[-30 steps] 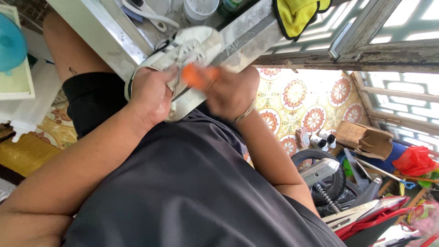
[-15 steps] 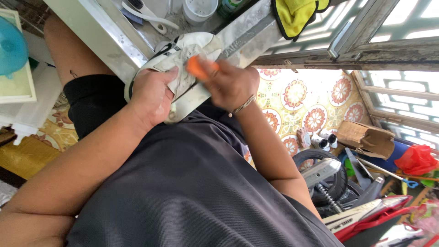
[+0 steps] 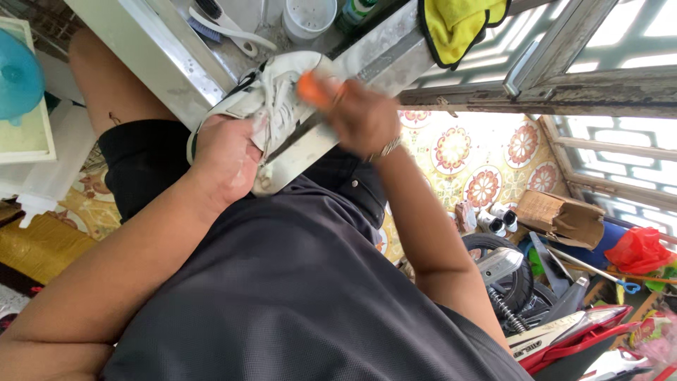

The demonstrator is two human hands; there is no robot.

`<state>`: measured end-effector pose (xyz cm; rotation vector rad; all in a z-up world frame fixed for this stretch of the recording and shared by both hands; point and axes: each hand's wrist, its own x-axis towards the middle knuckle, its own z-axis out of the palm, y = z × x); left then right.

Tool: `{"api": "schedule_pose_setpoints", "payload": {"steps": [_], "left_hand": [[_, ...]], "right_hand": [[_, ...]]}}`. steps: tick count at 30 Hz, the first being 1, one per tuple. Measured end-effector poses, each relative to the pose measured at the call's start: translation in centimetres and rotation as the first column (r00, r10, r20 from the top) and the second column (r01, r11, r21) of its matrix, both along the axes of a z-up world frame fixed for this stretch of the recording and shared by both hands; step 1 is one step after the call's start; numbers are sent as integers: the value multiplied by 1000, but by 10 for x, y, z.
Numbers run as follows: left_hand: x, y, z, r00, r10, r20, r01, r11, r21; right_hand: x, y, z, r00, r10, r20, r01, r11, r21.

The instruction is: The person scrubs a white sneaker with an orange brush and rinses it under a running tap. They repeatedly scrub the upper, laces, and sole, then rinse the shoe and continue scrubbing.

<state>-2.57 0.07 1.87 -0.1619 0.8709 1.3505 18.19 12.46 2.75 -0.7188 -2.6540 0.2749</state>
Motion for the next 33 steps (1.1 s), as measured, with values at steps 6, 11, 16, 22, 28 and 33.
{"api": "schedule_pose_setpoints", "payload": {"steps": [6,11,16,22,28,33], "left_hand": [[-15,5,-1,999,0,42,-5,992,125],[-16,6,-4,972,-37,232,0,988,155],[-17,7,0,971,-6,240,-19,995,100],[-15,11,12,955,43,293,-78,991,108],[-17,10,13,954,91,286,-127,986,111],[-18,12,18,967,81,242,-105,991,87]], "right_hand": [[-23,105,-55,961,-265,83,257,962,89],[-75,188,-184,721,-149,677,260,963,-65],[-121,215,-269,457,53,888,360,902,-239],[-129,212,-272,353,201,914,374,865,-335],[-127,199,-233,389,223,894,388,841,-378],[-118,180,-156,553,133,822,394,828,-399]]}}
